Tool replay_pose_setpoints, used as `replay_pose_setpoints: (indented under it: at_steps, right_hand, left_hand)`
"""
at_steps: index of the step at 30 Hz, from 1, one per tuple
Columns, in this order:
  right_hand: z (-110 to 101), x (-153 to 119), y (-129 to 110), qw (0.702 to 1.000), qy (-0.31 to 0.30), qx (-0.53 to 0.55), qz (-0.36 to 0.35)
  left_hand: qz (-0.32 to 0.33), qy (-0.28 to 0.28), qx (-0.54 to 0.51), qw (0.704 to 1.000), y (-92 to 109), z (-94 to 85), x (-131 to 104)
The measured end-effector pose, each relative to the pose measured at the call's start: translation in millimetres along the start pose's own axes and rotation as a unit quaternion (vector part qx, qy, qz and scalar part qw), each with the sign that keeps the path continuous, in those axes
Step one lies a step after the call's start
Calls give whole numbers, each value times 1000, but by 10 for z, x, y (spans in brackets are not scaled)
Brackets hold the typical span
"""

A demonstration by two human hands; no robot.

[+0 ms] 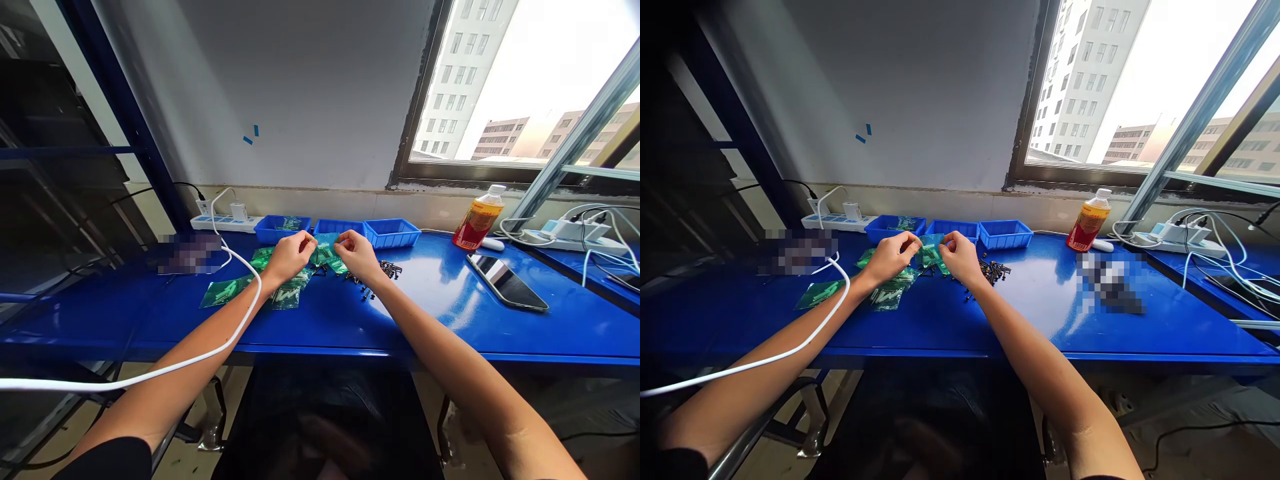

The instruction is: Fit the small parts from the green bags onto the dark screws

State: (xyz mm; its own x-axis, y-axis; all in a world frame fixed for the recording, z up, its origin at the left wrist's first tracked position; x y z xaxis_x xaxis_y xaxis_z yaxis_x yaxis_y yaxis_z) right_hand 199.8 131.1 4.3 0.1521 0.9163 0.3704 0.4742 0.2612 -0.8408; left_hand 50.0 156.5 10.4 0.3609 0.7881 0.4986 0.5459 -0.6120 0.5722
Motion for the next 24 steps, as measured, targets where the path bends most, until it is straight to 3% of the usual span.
replay_pose_setpoints:
  at_steps: [8,14,24]
  right_hand:
    - [5,-41,-56,998,-9,-39,-44]
    - [2,-59,-78,996,-17,-47,-67]
    - [2,-30,-84,997,-8,-55,-51]
  left_hand:
    - [-9,9,-47,999,-7,6,1]
    - [-71,-4,-162,984,-56,31,26]
    - [-103,-6,-230,968,-44,61,39]
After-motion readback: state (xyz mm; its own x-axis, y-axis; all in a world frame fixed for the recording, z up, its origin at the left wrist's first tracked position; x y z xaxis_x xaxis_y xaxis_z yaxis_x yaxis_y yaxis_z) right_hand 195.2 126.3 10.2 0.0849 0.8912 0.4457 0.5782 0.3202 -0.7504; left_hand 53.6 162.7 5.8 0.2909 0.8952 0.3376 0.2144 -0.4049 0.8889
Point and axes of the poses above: each hand's wrist, its own x-axis towards the middle knuckle, its own z-axis out of the palm, y = z × x, the point moved 3 cm from there along x, towards the middle knuckle, and after that the axes turned 3 degrees about -y, right-handed, at the moved point
